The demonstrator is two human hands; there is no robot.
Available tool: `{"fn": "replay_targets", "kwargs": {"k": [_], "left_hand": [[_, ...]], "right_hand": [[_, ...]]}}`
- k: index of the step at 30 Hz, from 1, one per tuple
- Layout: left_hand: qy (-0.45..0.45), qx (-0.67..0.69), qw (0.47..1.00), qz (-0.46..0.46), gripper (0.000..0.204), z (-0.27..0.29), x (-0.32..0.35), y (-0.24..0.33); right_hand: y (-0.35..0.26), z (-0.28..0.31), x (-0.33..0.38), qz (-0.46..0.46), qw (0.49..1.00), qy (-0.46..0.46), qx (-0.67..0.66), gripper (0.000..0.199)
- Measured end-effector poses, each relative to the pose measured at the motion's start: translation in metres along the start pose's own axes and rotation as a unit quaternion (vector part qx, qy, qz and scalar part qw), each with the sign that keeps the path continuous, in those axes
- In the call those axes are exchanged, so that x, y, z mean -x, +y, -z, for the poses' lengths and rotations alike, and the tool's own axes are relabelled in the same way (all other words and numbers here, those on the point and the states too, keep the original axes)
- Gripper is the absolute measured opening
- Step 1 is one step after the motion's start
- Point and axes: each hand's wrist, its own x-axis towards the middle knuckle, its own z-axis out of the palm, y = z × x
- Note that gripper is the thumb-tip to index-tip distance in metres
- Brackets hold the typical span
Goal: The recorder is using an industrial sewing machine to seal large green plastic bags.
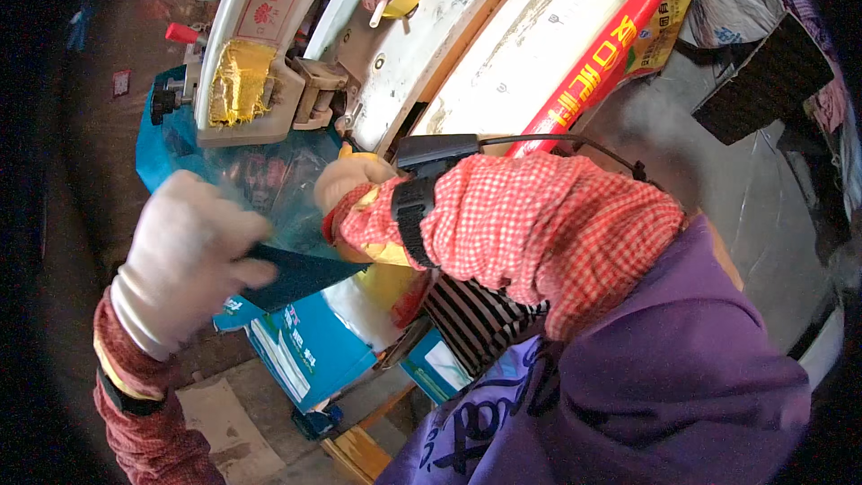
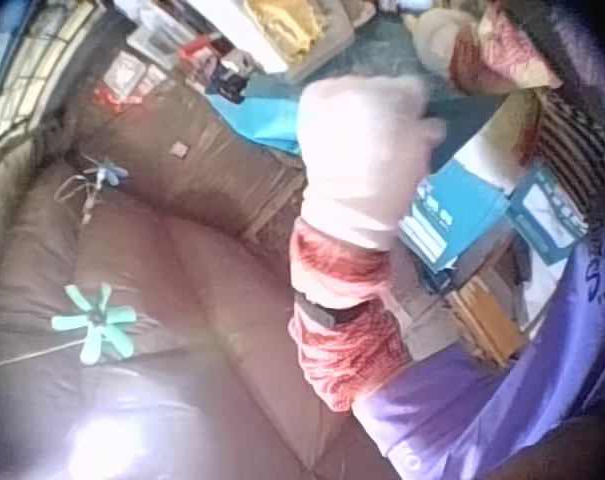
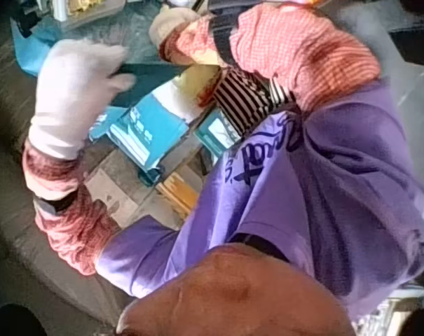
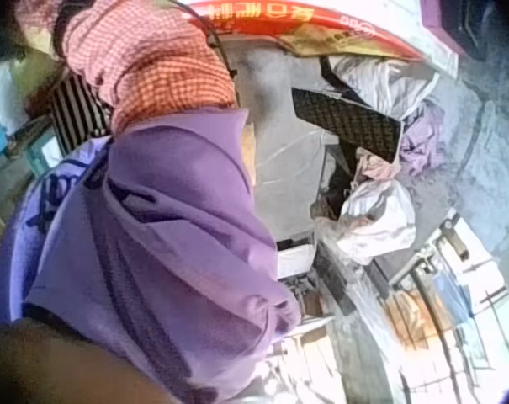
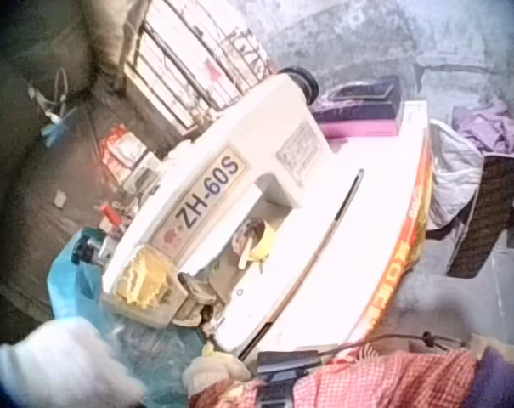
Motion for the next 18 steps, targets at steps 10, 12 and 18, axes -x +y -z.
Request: {"fn": "replay_targets", "kwargs": {"k": [10,12,18], "left_hand": [[0.069,0.229,0.964,-0.113,0.027,-0.078,-0.001,0.074],[0.115,0.325,0.938,-0.023,0.022,-0.088,-0.018,0.086],[0.153,0.352,0.918,-0.102,0.014,-0.097,-0.038,0.084]], "right_hand": [[-0.011,-0.032,0.015,0.013,0.998,0.044,-0.049,0.01],[-0.002,-0.036,0.008,0.061,0.989,0.046,-0.126,0.009],[0.045,-0.089,-0.075,0.471,0.752,-0.048,-0.459,0.006]]}}
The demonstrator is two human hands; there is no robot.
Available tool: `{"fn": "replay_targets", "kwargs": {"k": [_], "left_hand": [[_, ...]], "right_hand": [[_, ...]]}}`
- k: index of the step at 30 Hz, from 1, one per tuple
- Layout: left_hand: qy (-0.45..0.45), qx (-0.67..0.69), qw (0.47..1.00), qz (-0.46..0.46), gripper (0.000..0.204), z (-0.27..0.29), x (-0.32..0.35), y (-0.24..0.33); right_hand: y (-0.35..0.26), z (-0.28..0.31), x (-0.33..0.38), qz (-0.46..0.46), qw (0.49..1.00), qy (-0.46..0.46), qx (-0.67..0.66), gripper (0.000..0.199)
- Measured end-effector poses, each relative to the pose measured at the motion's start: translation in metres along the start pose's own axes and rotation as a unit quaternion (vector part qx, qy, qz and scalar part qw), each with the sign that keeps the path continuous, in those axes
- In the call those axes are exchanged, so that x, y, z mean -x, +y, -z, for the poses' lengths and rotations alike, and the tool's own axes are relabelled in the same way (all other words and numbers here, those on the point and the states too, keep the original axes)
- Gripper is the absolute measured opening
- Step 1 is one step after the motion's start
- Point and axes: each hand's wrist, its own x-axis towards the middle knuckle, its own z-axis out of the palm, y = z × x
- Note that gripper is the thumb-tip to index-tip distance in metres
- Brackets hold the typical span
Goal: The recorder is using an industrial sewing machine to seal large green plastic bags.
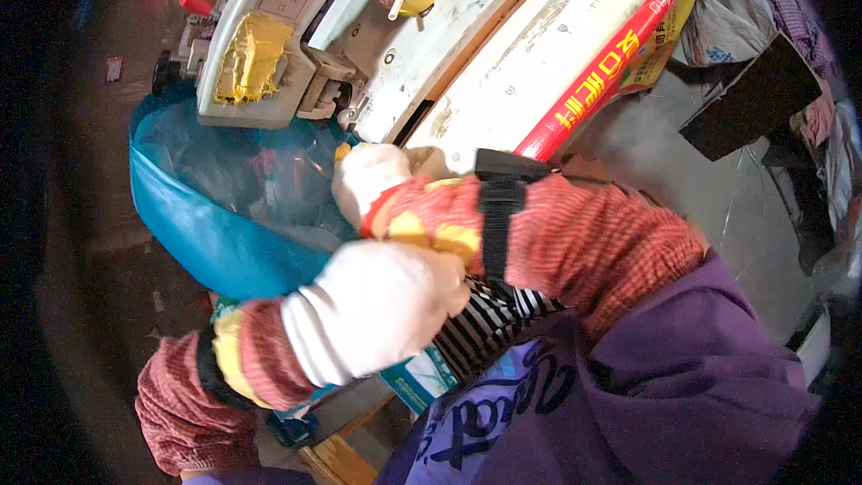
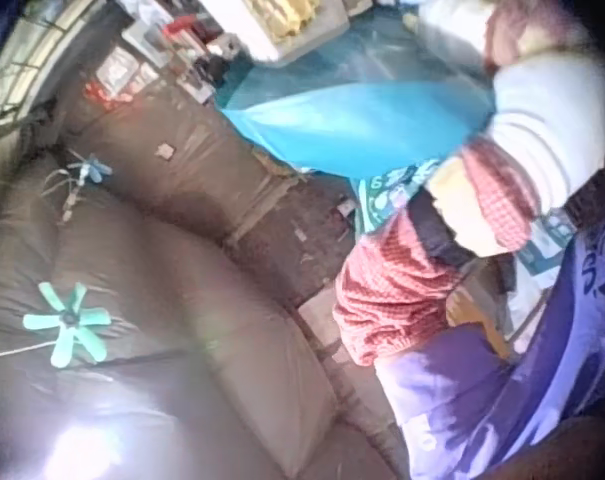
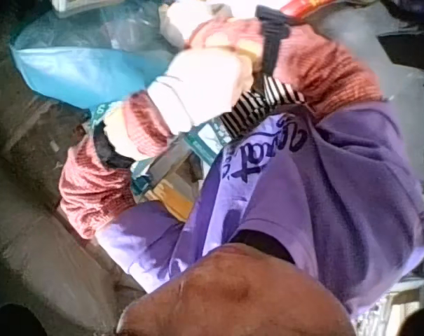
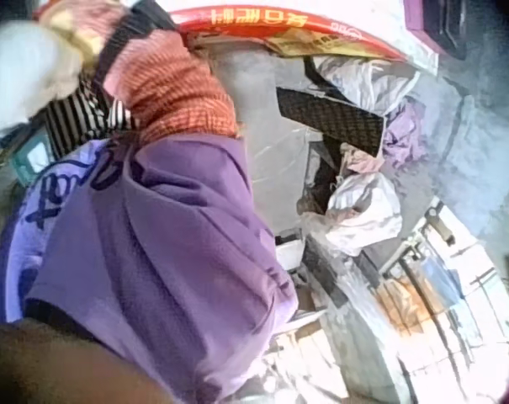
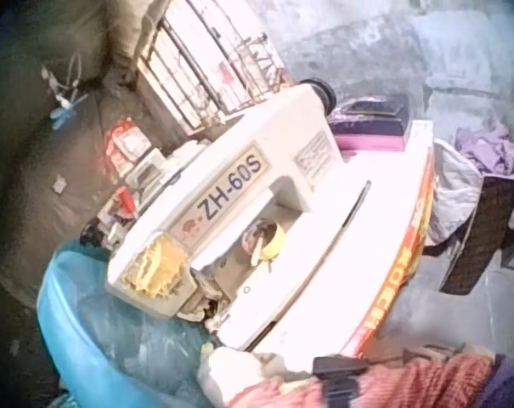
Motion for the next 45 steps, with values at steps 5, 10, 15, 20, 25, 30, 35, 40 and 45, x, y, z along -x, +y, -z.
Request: {"fn": "replay_targets", "kwargs": {"k": [5,10,15,20,25,30,35,40,45], "left_hand": [[0.134,0.011,0.98,0.149,0.031,0.052,0.002,-0.059],[0.187,0.078,0.904,0.376,0.069,0.017,0.035,-0.128],[0.258,0.019,0.907,0.333,0.042,-0.057,0.039,-0.167],[0.208,-0.068,0.921,0.323,0.021,-0.059,0.04,-0.168],[0.212,-0.171,0.902,0.334,0.016,-0.052,0.045,-0.149],[0.456,-0.079,0.876,0.138,0.027,-0.057,0.043,-0.141],[0.35,-0.164,0.916,0.111,0.03,-0.074,0.043,-0.136],[0.327,-0.216,0.911,0.132,0.028,-0.081,0.037,-0.123],[0.307,-0.272,0.896,0.168,0.028,-0.081,0.029,-0.103]], "right_hand": [[0.091,-0.026,-0.004,0.407,0.741,-0.244,-0.476,0.026],[0.102,-0.039,-0.002,0.351,0.692,-0.277,-0.567,0.04],[0.086,-0.028,-0.006,0.332,0.716,-0.226,-0.57,0.039],[0.066,-0.017,-0.014,0.316,0.724,-0.258,-0.557,0.029],[0.068,-0.018,-0.012,0.308,0.699,-0.26,-0.59,0.034],[0.082,-0.035,-0.009,0.22,0.67,-0.286,-0.65,0.055],[0.074,-0.063,-0.015,0.143,0.575,-0.428,-0.682,0.046],[0.049,-0.063,-0.023,0.193,0.537,-0.487,-0.661,0.067],[0.05,-0.048,-0.032,0.23,0.569,-0.508,-0.605,0.078]]}}
